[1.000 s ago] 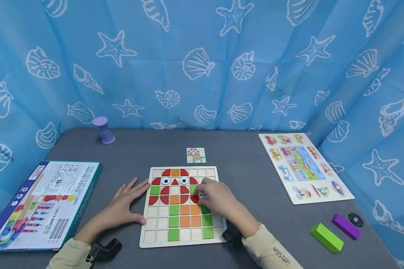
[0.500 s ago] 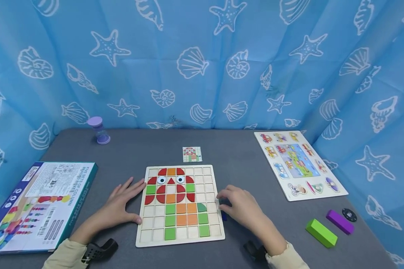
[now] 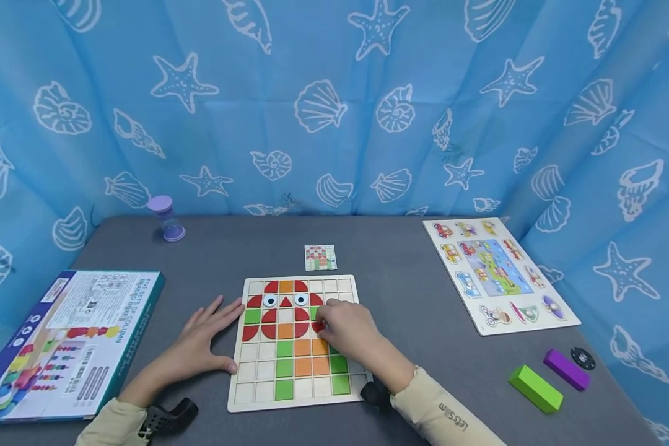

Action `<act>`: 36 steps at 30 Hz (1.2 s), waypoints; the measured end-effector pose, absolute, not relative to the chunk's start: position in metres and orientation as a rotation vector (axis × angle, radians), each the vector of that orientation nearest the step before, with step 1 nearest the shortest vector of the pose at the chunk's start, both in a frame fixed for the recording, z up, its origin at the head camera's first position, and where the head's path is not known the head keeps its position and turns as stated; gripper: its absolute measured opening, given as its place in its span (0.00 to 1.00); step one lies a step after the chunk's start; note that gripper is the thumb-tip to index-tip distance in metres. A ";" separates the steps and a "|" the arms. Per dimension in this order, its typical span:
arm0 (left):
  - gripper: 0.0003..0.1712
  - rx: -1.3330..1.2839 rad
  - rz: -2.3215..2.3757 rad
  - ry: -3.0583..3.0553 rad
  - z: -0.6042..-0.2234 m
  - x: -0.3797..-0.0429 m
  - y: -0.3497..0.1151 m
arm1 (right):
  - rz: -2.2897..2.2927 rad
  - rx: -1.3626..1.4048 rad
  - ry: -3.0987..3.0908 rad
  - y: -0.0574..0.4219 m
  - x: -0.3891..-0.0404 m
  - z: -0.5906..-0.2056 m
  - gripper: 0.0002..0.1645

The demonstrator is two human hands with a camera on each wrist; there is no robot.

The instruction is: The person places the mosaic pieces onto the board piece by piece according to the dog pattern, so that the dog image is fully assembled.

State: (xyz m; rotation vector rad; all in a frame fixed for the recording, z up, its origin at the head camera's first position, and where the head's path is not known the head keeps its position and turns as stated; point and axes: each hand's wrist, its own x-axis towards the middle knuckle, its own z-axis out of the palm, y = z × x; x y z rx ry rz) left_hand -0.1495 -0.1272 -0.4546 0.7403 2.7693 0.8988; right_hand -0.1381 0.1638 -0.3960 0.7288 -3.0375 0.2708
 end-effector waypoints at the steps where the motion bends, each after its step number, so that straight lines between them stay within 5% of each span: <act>1: 0.66 0.738 0.902 2.768 -0.454 -0.150 -0.126 | 0.271 0.719 -3.041 0.164 -0.138 -0.396 0.07; 17: 0.65 0.712 0.899 2.772 -0.450 -0.151 -0.131 | 0.227 0.237 -3.230 0.227 -0.091 -0.383 0.13; 30: 0.65 0.703 0.909 2.744 -0.453 -0.151 -0.128 | 0.136 0.337 -3.153 0.226 -0.090 -0.395 0.10; 36: 0.65 0.708 0.910 2.751 -0.454 -0.150 -0.126 | 0.246 0.641 -3.056 0.228 -0.100 -0.389 0.09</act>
